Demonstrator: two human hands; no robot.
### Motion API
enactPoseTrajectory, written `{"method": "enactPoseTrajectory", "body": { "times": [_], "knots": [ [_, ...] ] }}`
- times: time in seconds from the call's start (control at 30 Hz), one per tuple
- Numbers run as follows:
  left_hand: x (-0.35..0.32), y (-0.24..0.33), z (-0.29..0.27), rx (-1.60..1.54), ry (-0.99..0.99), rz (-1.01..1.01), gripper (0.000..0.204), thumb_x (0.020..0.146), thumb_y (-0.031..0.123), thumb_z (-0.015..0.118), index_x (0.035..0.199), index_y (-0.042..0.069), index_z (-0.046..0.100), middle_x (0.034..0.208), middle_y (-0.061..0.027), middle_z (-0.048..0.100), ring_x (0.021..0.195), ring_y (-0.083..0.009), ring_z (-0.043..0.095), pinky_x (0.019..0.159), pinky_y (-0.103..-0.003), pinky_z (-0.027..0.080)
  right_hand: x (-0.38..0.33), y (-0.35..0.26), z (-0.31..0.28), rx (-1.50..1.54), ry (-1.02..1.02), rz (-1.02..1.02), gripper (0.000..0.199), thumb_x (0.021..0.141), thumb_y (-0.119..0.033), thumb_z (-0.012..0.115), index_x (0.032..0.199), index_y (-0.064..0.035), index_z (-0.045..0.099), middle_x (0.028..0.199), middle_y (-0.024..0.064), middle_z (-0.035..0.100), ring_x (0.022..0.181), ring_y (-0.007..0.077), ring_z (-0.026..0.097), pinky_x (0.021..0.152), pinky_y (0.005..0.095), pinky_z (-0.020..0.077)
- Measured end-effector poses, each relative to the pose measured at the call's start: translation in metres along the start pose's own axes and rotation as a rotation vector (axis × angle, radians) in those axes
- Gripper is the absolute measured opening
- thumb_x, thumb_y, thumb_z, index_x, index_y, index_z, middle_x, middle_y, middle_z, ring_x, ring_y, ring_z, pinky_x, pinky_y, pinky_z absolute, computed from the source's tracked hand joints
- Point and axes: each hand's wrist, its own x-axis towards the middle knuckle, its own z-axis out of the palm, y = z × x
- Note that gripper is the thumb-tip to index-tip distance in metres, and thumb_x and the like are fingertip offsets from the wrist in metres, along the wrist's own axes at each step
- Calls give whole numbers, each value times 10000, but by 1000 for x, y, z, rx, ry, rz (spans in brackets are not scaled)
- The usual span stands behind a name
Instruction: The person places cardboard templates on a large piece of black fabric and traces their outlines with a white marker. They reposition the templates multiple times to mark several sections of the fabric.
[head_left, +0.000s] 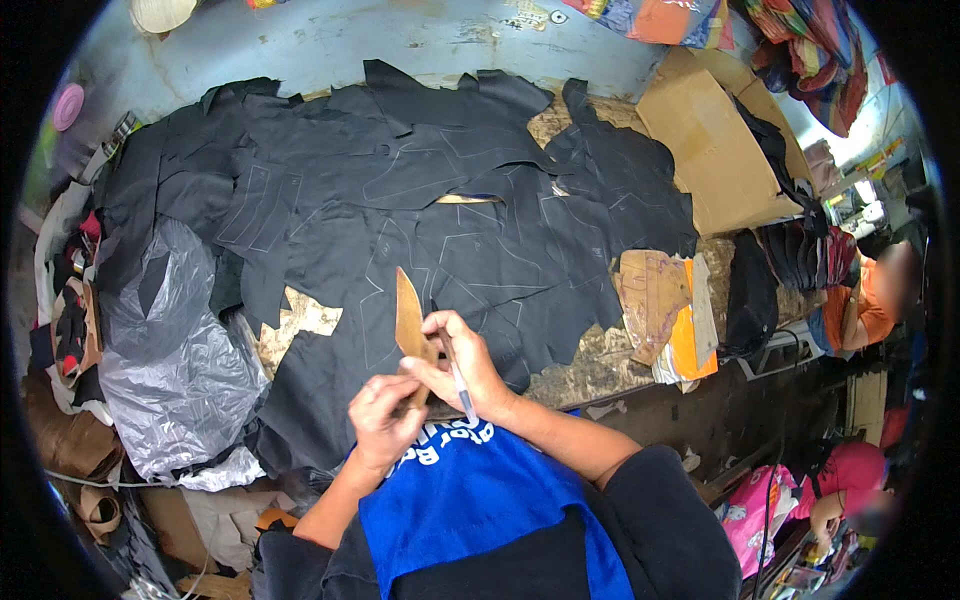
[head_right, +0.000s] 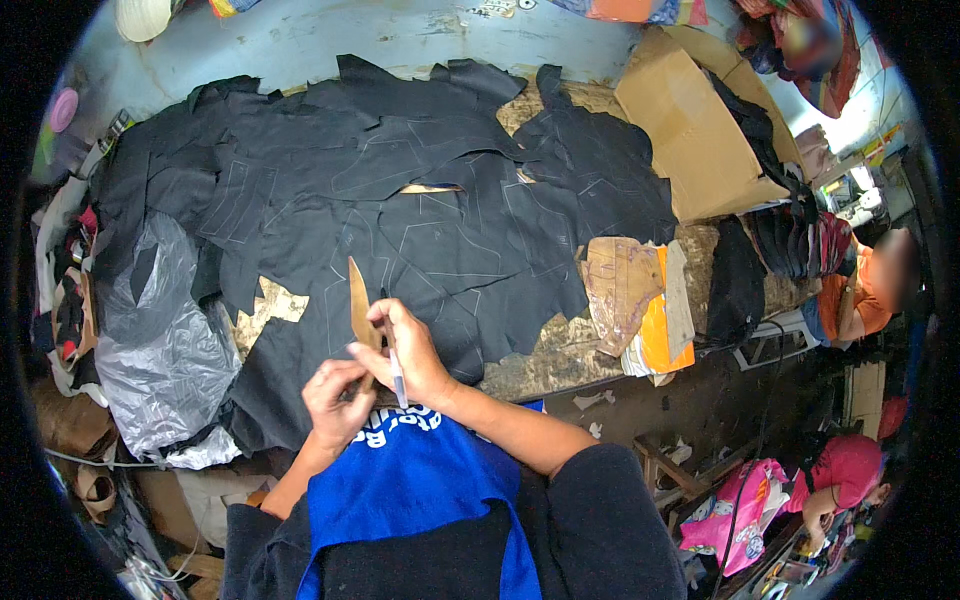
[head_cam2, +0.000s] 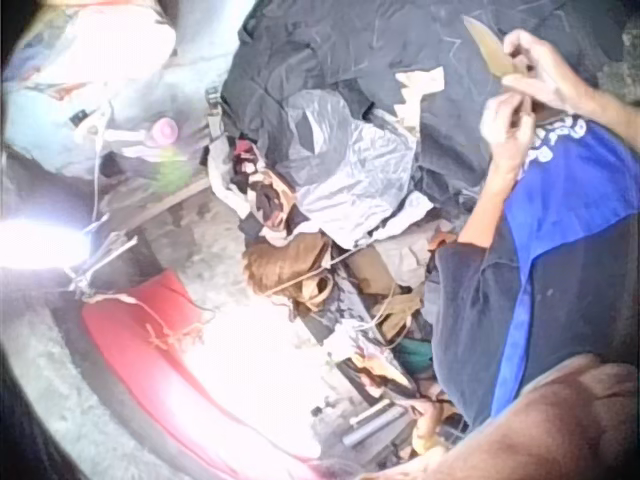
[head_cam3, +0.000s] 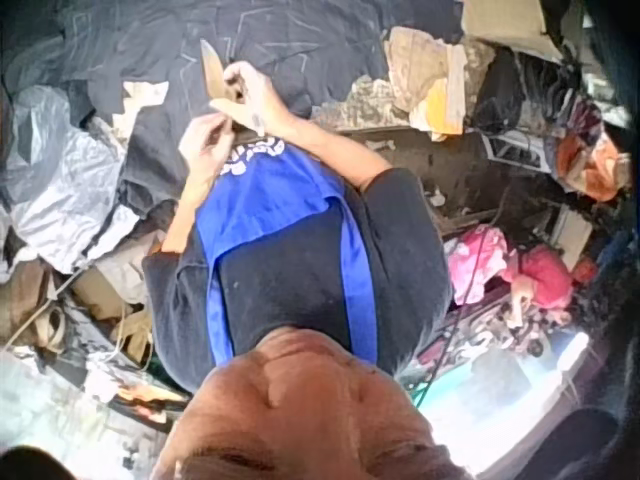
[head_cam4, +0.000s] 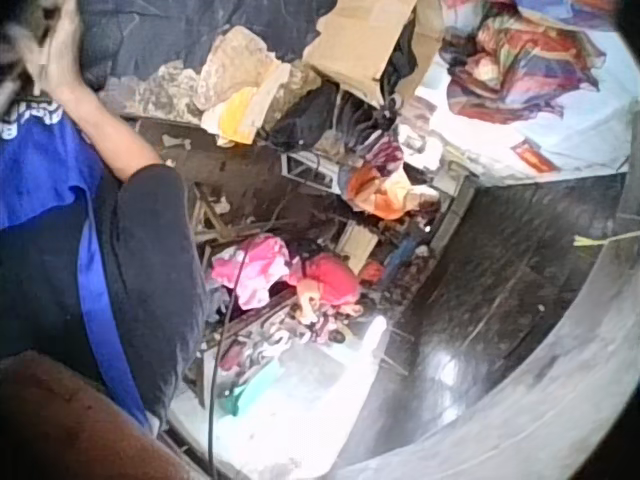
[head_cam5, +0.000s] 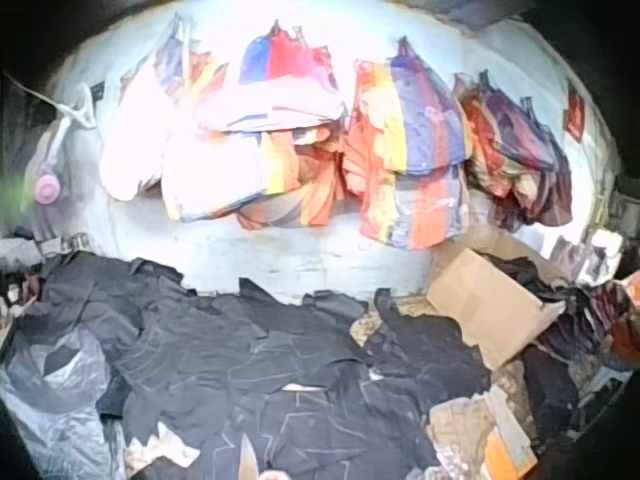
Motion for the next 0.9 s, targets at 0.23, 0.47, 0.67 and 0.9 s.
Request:
{"method": "enactPoseTrajectory", "body": {
  "times": [0.23,0.47,0.67,0.9],
  "knots": [
    [16,-2,4,84,-151,-1,426,593,186,816,957,30,657,973,-121,631,946,-291,573,842,-382,463,-9,4,-134,-204,415,-198,317,647,19,649,926,-77,535,892,20,538,860,118,523,796,279,449],
    [26,-49,-10,687,-89,-521,897,627,421,791,1334,33,398,1359,-270,354,1283,-397,304,1026,-532,229,-29,-33,-277,-1043,843,139,342,705,-9,684,1032,-23,586,992,163,620,886,289,605,783,365,480],
    [40,-51,-23,721,-161,-614,1021,526,466,830,1338,29,393,1326,-196,437,1252,-344,360,1022,-521,246,21,8,-218,-1065,501,-150,275,751,17,604,1025,3,591,987,198,631,945,371,596,813,425,470],
    [31,-60,-47,713,-205,-579,875,472,492,840,1154,10,578,1104,-183,589,1072,-316,518,978,-492,273,120,20,-233,-1351,647,375,250,838,-120,501,1052,-49,610,1078,160,622,1010,350,590,794,489,474]
  ]
}}
